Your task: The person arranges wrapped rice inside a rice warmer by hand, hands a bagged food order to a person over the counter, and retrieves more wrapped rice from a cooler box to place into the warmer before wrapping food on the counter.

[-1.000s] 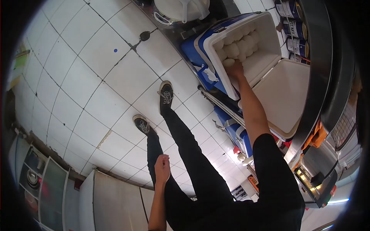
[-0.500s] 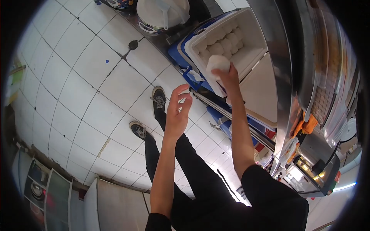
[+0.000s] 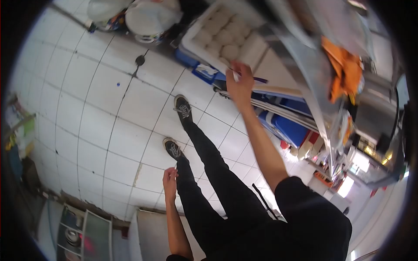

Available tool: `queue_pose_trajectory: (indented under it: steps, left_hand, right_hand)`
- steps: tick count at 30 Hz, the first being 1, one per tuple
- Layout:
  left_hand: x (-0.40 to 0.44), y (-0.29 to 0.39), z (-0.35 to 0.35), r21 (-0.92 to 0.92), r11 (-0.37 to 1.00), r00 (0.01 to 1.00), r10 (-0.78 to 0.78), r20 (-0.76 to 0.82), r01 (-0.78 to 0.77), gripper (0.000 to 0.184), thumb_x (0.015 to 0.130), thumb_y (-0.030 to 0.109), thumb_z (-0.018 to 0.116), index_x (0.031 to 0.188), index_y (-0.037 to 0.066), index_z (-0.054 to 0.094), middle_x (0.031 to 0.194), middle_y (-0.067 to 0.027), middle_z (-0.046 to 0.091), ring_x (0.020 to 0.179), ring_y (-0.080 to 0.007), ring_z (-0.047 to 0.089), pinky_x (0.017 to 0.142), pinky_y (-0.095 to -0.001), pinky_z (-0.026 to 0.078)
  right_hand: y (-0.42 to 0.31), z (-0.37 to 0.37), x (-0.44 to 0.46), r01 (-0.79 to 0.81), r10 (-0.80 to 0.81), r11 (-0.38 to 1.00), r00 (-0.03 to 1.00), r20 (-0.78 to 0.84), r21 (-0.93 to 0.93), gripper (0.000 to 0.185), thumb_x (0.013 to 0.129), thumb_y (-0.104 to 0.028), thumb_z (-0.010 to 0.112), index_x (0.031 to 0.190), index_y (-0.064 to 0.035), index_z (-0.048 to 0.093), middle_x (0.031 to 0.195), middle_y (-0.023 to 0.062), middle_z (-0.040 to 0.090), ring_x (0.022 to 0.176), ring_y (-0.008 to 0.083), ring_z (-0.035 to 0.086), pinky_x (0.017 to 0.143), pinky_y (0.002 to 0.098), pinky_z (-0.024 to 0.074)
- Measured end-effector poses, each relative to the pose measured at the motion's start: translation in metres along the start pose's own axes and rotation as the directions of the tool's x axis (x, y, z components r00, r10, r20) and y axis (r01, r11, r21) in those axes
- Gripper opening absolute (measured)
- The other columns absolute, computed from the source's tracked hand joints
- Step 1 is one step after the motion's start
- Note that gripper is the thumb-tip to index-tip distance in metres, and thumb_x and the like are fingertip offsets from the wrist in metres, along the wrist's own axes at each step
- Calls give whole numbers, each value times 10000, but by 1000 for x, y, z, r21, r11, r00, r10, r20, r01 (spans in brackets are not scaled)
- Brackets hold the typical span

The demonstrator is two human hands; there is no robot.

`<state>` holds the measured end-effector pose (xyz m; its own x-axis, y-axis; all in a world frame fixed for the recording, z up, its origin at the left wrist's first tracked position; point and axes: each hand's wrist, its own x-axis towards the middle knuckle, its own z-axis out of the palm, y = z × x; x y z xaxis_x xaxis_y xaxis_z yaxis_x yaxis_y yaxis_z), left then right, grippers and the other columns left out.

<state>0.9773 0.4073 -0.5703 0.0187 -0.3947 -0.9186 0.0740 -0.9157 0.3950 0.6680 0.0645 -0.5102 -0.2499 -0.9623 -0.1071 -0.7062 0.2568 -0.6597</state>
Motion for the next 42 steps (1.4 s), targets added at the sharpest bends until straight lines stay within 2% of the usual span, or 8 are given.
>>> queue_pose_trajectory:
  steps: [5, 10, 16, 22, 27, 34, 36, 42]
  left_hand:
    - [-33, 32, 3, 100, 989, 993, 104, 48, -109, 275, 1001, 259, 543, 1195, 70, 589, 1085, -55, 664, 966, -181, 622, 813, -342, 464]
    - [-59, 69, 28, 202, 938, 953, 251, 171, -283, 259, 997, 251, 546, 1188, 82, 591, 1082, -58, 666, 973, -179, 626, 820, -339, 467]
    - [-65, 87, 74, 394, 855, 927, 230, 297, -338, 264, 988, 278, 559, 1175, 96, 597, 1082, -49, 668, 968, -171, 627, 803, -328, 460]
    - [-43, 95, 170, 542, 755, 908, 169, 384, -370, 287, 992, 332, 551, 1159, 106, 613, 1078, -32, 667, 943, -141, 627, 786, -315, 460]
    - [-21, 86, 332, 561, 676, 828, 133, 544, -478, 339, 985, 376, 567, 1189, 107, 602, 1122, -15, 650, 982, -141, 620, 815, -322, 467]
    - [-48, 113, 543, 128, 975, 979, 165, 120, -180, 551, 925, 450, 555, 1358, 112, 501, 1337, -110, 534, 1178, -223, 561, 899, -407, 482]
    - [-41, 140, 552, -38, 885, 692, 390, 607, -465, 549, 928, 466, 516, 1310, 74, 560, 1261, -141, 604, 1156, -255, 599, 918, -426, 503]
    - [-43, 255, 670, 17, 573, 508, 712, 484, -819, 444, 911, 340, 566, 1249, 54, 599, 1198, -128, 640, 1125, -254, 618, 948, -407, 504]
  right_hand:
    - [-1, -102, -92, -41, 74, 997, 582, -810, 62, 648, 818, -190, 743, 1336, -8, 399, 1124, 127, 466, 1030, 235, 485, 889, 386, 422]
    - [-11, -50, -39, 47, -60, 998, 852, -521, -38, 809, 832, -427, 697, 1361, 115, 413, 1390, 383, 421, 1320, 502, 388, 1118, 540, 309]
    - [34, -90, -160, -73, 160, 894, 974, -163, 442, 463, 855, -248, 669, 1222, 14, 570, 1067, 168, 662, 929, 290, 671, 759, 410, 530]
    - [323, -144, -210, 170, 812, -357, 542, 215, 918, 594, 864, -339, 634, 1326, -36, 415, 1246, 183, 450, 1109, 331, 557, 974, 481, 486]
    - [332, -154, -183, 11, 791, -536, 356, 497, 844, 597, 744, -429, 716, 1215, -145, 486, 939, 101, 483, 933, 282, 511, 896, 479, 467]
    - [288, -240, -210, -62, 704, -63, 705, 88, 996, 476, 938, -299, 563, 1295, 5, 485, 1111, 140, 650, 852, 231, 685, 718, 351, 530]
    - [263, -284, -198, 97, 681, 103, 719, -142, 990, 337, 903, -99, 581, 1192, 74, 562, 979, 199, 679, 880, 221, 687, 685, 333, 575]
    - [313, -363, -191, 262, 197, 706, 820, -538, 658, 428, 832, -233, 639, 1193, -4, 619, 1094, 283, 653, 1040, 437, 620, 933, 446, 502]
